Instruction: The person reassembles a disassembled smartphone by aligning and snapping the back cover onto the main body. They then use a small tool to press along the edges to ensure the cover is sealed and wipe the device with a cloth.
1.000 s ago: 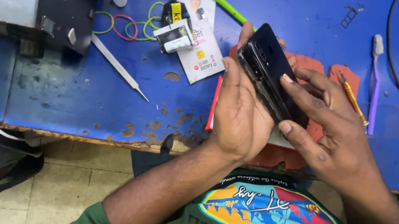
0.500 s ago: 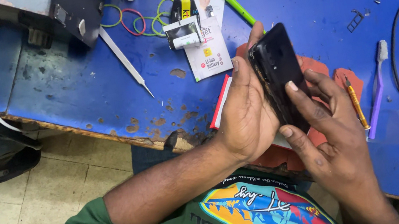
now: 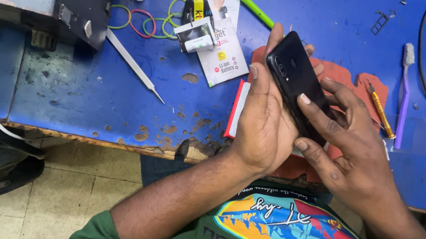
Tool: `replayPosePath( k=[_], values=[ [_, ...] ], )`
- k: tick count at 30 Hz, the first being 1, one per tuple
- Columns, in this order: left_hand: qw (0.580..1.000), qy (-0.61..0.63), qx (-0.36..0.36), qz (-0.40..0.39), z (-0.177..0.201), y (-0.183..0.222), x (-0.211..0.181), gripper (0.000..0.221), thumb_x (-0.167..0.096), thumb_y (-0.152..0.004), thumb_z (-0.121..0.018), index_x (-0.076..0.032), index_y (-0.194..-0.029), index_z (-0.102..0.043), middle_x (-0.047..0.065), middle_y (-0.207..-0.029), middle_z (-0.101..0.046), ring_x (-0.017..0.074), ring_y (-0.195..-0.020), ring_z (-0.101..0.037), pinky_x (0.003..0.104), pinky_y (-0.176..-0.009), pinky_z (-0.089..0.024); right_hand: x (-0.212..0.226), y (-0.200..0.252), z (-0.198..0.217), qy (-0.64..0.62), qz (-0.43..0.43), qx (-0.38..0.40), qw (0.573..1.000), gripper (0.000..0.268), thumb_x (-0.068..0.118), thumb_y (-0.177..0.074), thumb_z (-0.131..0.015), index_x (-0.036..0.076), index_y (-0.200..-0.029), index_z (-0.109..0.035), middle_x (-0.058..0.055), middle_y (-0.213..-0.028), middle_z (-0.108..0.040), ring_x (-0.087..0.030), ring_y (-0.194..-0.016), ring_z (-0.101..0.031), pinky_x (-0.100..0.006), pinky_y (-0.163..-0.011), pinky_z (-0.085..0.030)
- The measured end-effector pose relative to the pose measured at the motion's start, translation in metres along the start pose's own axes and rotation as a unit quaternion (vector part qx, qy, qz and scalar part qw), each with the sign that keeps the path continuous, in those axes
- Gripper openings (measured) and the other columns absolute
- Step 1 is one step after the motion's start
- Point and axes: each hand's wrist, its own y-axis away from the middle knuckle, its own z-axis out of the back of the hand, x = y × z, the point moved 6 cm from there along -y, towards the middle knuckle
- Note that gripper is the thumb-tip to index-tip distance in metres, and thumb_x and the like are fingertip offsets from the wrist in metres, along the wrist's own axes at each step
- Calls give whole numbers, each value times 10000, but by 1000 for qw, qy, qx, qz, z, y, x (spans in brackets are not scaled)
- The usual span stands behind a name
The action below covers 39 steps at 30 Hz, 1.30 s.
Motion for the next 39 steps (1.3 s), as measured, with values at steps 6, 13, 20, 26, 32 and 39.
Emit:
replayPosePath(
  k=[6,13,20,26,32,39],
  values=[
    [999,-34,-4,15,-2,1,0,709,-357,-1136,-449,-259,-1728,-72,114,-1589,-337,226,-1417,-416,459,-1209,-391,0,2,0,2,2,7,1000,558,165,-862,-782,89,-1393,-630,-245,-1534,-437,-363,-1330,-567,-443,-1082,-500],
    [999,-42,-26,21,-4,-1,-1,766,-51,-1079,-455,-261,-1717,-87,141,-1564,-346,238,-1385,-448,460,-1191,-410,6,1,4,47,19,-1,999,555,158,-841,-799,89,-1370,-647,-260,-1516,-446,-406,-1346,-558,-466,-1093,-487],
    [997,-77,-17,7,-6,-2,-2,807,43,-1038,-427,-221,-1720,-88,171,-1550,-370,242,-1375,-489,426,-1208,-425,13,4,6,68,0,-11,998,555,143,-832,-803,94,-1364,-652,-250,-1523,-435,-416,-1393,-485,-476,-1127,-445],
    [996,-91,-19,4,-6,-1,-3,837,79,-1008,-441,-209,-1714,-97,169,-1539,-382,239,-1373,-500,425,-1212,-429,13,4,6,75,21,-24,997,532,139,-842,-806,75,-1349,-655,-252,-1523,-422,-415,-1401,-477,-489,-1157,-436],
    [995,-97,-17,3,-7,-2,-5,864,91,-987,-458,-209,-1708,-90,170,-1540,-379,249,-1380,-488,444,-1183,-441,12,7,5,73,15,-25,997,511,136,-842,-799,78,-1334,-672,-244,-1518,-429,-406,-1373,-504,-477,-1143,-452],
    [994,-108,-17,8,-7,-1,-5,868,106,-979,-447,-207,-1706,-92,174,-1579,-361,264,-1430,-465,431,-1229,-414,12,5,3,85,15,-23,996,509,154,-843,-803,97,-1333,-679,-243,-1518,-437,-406,-1347,-512,-477,-1121,-458]
  ],
)
